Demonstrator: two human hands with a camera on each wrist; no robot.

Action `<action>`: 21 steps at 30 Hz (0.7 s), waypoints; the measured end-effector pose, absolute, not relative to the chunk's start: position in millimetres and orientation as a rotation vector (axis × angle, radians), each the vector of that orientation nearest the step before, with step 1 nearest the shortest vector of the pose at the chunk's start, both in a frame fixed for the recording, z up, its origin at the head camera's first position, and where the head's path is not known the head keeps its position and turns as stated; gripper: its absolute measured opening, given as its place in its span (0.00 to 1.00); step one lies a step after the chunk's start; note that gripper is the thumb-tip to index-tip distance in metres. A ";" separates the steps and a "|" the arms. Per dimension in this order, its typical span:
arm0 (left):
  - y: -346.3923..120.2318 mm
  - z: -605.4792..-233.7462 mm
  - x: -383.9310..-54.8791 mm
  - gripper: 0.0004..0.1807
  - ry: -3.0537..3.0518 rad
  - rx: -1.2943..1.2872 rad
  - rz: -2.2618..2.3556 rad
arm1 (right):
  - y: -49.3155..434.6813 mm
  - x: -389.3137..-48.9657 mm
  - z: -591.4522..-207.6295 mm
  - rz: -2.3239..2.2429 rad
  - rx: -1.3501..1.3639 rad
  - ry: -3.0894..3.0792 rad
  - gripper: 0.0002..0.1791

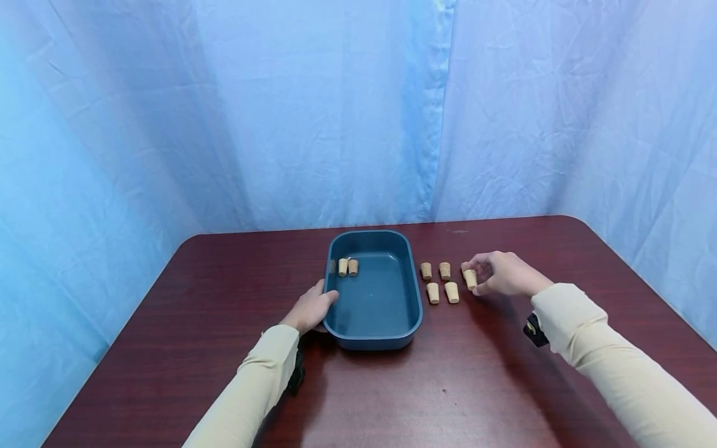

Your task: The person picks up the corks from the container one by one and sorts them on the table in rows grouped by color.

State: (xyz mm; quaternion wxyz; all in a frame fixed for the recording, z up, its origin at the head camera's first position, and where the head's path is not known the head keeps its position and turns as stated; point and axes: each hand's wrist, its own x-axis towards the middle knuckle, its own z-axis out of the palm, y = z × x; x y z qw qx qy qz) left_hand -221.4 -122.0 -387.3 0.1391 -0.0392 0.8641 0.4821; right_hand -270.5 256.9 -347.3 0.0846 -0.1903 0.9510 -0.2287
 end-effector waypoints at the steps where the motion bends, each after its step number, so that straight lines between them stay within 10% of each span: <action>1: -122.1 -387.0 -221.0 0.33 2.497 -0.110 1.394 | 257.5 -270.1 -349.0 -0.679 -0.567 2.838 0.23; 21: -122.3 -387.2 -223.1 0.33 2.487 -0.117 1.391 | 260.8 -261.2 -369.3 -0.686 -0.553 2.838 0.21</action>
